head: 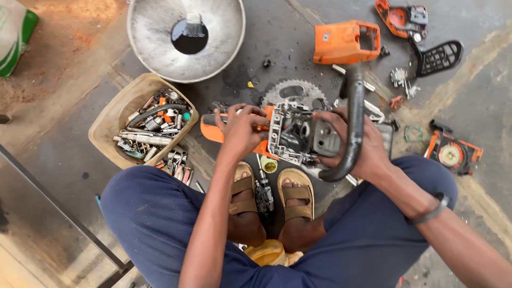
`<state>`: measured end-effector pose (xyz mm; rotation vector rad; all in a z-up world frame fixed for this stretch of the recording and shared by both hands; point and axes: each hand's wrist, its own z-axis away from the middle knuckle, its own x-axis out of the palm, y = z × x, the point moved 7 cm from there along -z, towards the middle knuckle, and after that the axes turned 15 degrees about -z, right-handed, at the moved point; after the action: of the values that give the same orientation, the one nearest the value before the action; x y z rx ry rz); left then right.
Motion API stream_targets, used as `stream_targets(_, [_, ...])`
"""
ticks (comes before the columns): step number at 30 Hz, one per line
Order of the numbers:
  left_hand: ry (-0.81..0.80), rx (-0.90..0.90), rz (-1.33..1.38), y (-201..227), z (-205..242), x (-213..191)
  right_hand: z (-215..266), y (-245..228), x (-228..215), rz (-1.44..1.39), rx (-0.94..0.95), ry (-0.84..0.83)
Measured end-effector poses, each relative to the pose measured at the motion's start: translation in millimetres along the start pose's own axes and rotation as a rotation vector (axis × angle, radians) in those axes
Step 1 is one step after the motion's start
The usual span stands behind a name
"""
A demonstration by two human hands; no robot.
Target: The person sits on the floor of a repair workshop and works on a disassembled chainsaw, handling its engine housing, handle bar and chain sprocket. They reposition the machine body, manipulate its parts by hand, and use a screwdriver on components near the end.
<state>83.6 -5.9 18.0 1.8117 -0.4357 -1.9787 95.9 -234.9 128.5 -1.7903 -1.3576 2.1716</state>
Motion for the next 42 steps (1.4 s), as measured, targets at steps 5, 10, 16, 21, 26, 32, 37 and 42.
stream_targets(5, [-0.159, -0.036, -0.107, -3, 0, 9, 4, -3, 6, 0.094, -0.062, 0.022])
stream_targets(10, [-0.189, 0.026, -0.097, -5, 3, 13, 4, -7, 6, 0.096, -0.09, -0.018])
stream_targets(16, [-0.053, 0.064, -0.041, -9, 5, 11, -11, -25, -7, -0.006, -0.243, -0.098])
stream_targets(21, [0.02, 0.088, -0.031, -2, 8, 0, -18, -20, 17, 0.053, -0.352, -0.114])
stream_targets(26, [0.039, 0.155, -0.015, 0, 12, -3, -34, -63, 31, 0.244, -0.591, -0.085])
stream_targets(32, [0.036, 0.126, 0.016, 0, 15, -2, -37, -56, 41, 0.253, -0.523, -0.197])
stream_targets(37, [0.105, 0.149, 0.005, -3, 15, 3, -35, -53, 40, 0.294, -0.491, -0.092])
stream_targets(42, [0.094, 0.13, -0.021, -4, 10, 6, -40, -57, 41, 0.416, -0.494, -0.147])
